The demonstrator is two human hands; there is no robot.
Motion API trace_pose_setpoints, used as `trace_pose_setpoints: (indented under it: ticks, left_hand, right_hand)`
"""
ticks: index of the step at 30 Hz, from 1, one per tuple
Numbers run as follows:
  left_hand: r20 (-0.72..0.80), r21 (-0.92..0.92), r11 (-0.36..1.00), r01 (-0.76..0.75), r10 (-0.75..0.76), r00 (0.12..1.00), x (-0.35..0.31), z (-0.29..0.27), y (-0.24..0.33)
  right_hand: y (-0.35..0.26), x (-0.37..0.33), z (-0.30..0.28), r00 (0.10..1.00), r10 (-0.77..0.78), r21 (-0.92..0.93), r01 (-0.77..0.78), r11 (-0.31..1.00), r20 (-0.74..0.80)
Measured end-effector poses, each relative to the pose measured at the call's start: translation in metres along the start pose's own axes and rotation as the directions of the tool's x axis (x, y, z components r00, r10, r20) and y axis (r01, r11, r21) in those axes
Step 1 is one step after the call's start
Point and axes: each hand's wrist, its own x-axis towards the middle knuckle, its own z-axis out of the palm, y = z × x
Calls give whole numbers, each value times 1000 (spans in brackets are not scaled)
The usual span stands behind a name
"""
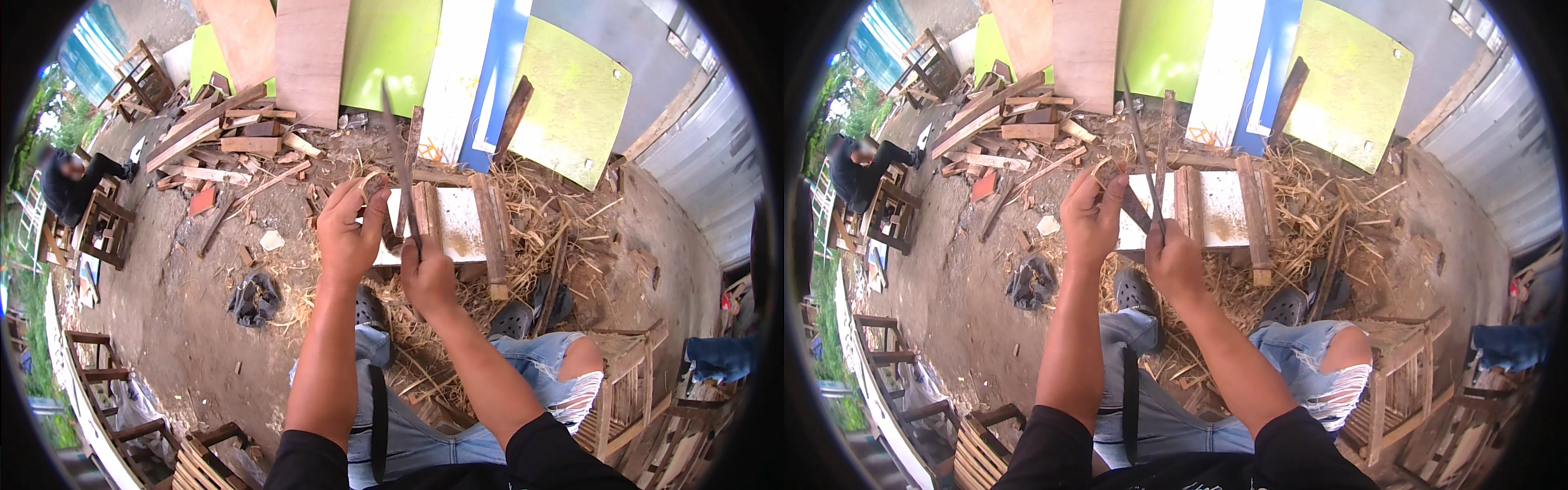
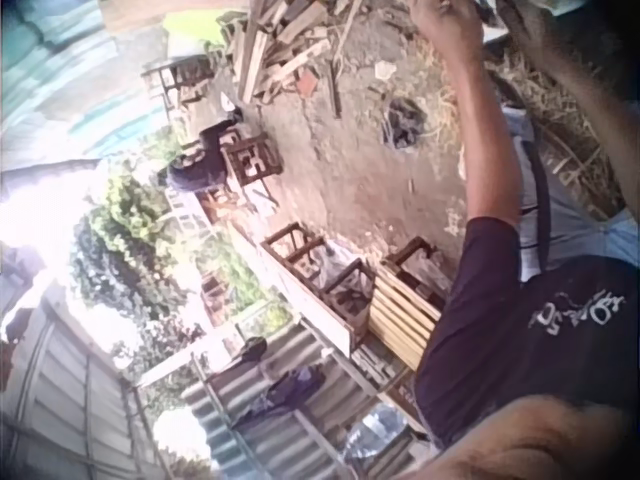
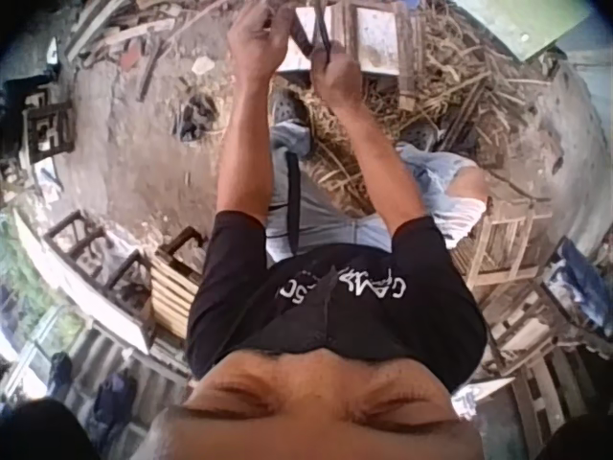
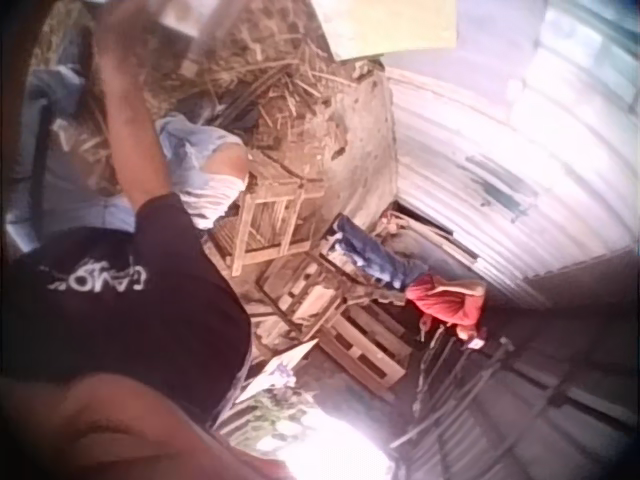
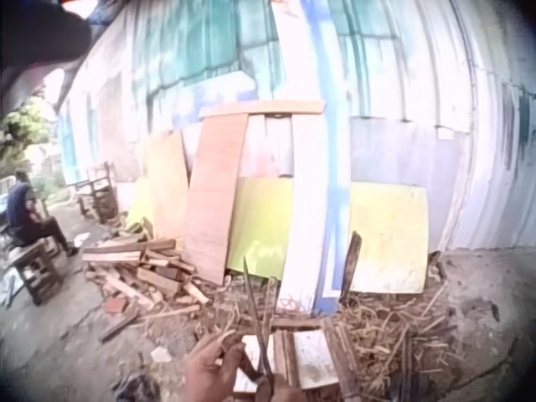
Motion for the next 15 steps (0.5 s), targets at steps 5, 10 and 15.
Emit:
trace_pose_setpoints:
  ticks: [5,10,15]
  left_hand:
    - [37,-76,996,36,-33,999,-1,3,5]
    - [52,-46,998,38,-36,998,1,1,6]
    - [42,12,1000,-21,20,999,-1,6,7]
  right_hand:
    - [28,-12,17,986,122,-217,-95,972,115]
    - [70,-17,33,966,168,-286,-108,952,194]
    - [64,5,9,833,334,-146,-301,942,441]
